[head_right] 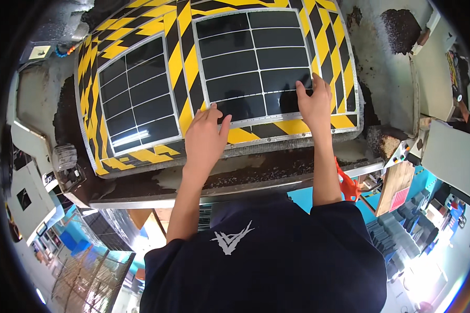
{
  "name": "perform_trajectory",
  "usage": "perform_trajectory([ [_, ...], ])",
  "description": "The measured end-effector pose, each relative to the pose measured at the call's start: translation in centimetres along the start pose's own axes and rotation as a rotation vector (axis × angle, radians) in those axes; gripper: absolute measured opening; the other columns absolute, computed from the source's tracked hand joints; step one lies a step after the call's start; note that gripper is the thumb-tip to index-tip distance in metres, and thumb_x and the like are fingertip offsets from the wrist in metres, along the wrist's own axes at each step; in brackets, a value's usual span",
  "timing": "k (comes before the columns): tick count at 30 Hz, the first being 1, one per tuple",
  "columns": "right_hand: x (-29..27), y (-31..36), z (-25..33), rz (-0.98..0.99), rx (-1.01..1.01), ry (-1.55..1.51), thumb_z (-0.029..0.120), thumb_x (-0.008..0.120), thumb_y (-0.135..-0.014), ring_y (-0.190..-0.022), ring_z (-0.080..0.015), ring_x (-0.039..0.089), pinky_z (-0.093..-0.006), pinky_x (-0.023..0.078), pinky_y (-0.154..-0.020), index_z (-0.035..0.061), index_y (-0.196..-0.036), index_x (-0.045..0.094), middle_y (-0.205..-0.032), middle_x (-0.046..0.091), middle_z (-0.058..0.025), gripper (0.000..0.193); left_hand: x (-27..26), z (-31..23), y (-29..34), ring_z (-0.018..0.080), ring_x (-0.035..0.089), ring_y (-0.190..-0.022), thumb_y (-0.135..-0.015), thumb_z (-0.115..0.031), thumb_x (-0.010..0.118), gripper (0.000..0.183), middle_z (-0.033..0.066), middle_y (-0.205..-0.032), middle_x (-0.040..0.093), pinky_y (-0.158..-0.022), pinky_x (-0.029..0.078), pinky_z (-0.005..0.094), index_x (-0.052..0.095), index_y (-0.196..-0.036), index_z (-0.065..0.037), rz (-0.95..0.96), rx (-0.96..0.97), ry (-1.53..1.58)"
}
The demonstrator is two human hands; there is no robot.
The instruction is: Placing solar panels into a machine for processing and organizing them on transport racks within a factory.
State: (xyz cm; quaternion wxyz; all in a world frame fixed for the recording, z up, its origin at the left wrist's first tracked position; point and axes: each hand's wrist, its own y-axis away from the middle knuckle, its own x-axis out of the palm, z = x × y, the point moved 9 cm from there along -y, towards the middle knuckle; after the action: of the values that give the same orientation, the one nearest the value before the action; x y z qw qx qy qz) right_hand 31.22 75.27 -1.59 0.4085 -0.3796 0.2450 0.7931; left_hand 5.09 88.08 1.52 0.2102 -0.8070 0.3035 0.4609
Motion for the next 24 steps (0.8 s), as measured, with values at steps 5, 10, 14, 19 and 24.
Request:
perform_trajectory([
  [5, 0.7, -1.2, 0.2, -0.15, -0.094, 0.119, 0.035, 0.073, -0.089, -0.105, -0.0337, 0.063, -0.0404, 0.05, -0.092, -0.0101, -0.129, 0.057, -0.117, 0.064, -0.0256, 0.062, -0.1, -0.1, -0.5, 0.0342, 0.07, -0.092, -0.092, -0.023, 0.069, 0.027, 0.0183, -0.098, 0.072, -0.104, 0.048, 0.0433, 0.066, -0.1, 0.002, 0.012, -0.014, 0.042],
  [10, -0.1, -1.0, 0.7, -0.275, -0.16, 0.203, 0.034, 0.073, -0.087, -0.107, -0.043, 0.06, -0.0468, 0.048, -0.094, -0.0091, -0.12, 0.061, -0.114, 0.062, -0.0293, 0.056, -0.9, -0.1, -0.8, 0.0338, 0.069, -0.087, -0.091, -0.024, 0.069, 0.025, 0.0183, -0.085, 0.07, -0.103, 0.049, 0.0439, 0.065, -0.093, 0.001, 0.015, 0.003, 0.045],
  [14, 0.4, -1.2, -0.7, -0.331, -0.16, 0.216, 0.03, 0.075, -0.084, -0.101, -0.0441, 0.062, -0.0486, 0.049, -0.091, -0.0072, -0.108, 0.065, -0.103, 0.065, -0.029, 0.046, 0.0, 0.4, -0.9, 0.0363, 0.067, -0.082, -0.092, -0.023, 0.068, 0.023, 0.0165, -0.08, 0.069, -0.099, 0.05, 0.0451, 0.067, -0.096, 0.0, 0.053, 0.004, 0.067],
  [19, 0.8, -3.0, -3.3, -0.279, 0.062, -0.002, 0.028, 0.078, -0.08, -0.094, -0.0377, 0.066, -0.0446, 0.053, -0.084, -0.007, -0.101, 0.067, -0.094, 0.069, -0.0256, 0.043, -0.9, 0.3, -0.2, 0.0404, 0.067, -0.089, -0.093, -0.024, 0.067, 0.025, 0.0192, -0.086, 0.07, -0.1, 0.049, 0.0459, 0.07, -0.098, 0.0, 0.017, -0.005, 0.032],
  [24, -0.7, -3.0, -2.2, -0.28, -0.025, 0.045, 0.031, 0.076, -0.083, -0.093, -0.0427, 0.066, -0.0457, 0.053, -0.084, -0.0089, -0.097, 0.068, -0.092, 0.068, -0.0284, 0.044, -0.8, -0.6, -0.5, 0.0417, 0.066, -0.086, -0.093, -0.027, 0.067, 0.027, 0.0215, -0.085, 0.069, -0.094, 0.051, 0.0454, 0.069, -0.093, -0.001, 0.035, 0.039, 0.013],
])
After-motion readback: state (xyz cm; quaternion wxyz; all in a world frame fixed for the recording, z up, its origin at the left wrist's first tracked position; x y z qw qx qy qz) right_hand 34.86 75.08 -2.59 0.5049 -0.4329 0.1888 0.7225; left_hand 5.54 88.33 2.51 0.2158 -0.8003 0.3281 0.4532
